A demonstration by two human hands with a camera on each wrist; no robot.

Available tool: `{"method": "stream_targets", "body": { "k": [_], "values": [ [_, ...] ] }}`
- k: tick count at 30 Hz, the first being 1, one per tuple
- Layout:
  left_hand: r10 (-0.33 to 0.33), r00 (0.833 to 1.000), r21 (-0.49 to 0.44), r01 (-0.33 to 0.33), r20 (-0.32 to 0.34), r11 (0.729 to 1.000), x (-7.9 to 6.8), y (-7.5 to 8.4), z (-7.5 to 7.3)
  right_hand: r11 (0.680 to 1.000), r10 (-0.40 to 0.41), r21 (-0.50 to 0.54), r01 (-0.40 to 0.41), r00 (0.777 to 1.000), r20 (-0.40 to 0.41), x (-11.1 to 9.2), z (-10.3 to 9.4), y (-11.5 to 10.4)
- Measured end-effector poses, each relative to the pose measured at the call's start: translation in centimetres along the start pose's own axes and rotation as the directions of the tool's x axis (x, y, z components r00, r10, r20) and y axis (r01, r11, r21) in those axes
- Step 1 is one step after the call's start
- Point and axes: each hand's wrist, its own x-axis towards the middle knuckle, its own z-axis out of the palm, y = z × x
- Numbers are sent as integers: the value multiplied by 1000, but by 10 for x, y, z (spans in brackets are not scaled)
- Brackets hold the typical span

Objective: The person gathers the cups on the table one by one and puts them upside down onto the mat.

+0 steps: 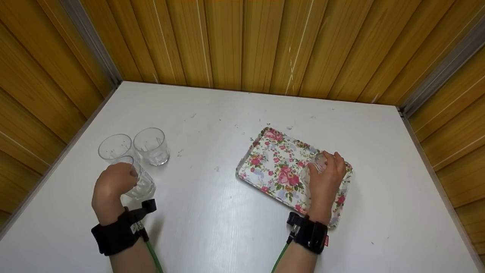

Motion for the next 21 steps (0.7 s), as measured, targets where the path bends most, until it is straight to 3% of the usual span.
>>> {"method": "stream_targets", "body": {
  "k": [7, 15, 21],
  "values": [
    [11, 1000, -12, -11, -13, 1000, -1, -1, 1, 999, -50, -2, 50, 998, -31, -1, 1, 1],
    [15, 1000, -2, -15, -18, 1000, -1, 0, 2, 993, -89, -90, 76, 985, -145, -4, 3, 2],
    [42, 999, 8, -42, -26, 999, -2, 1, 2, 995, -47, -90, 37, 992, -114, -3, 1, 0]
  ]
}}
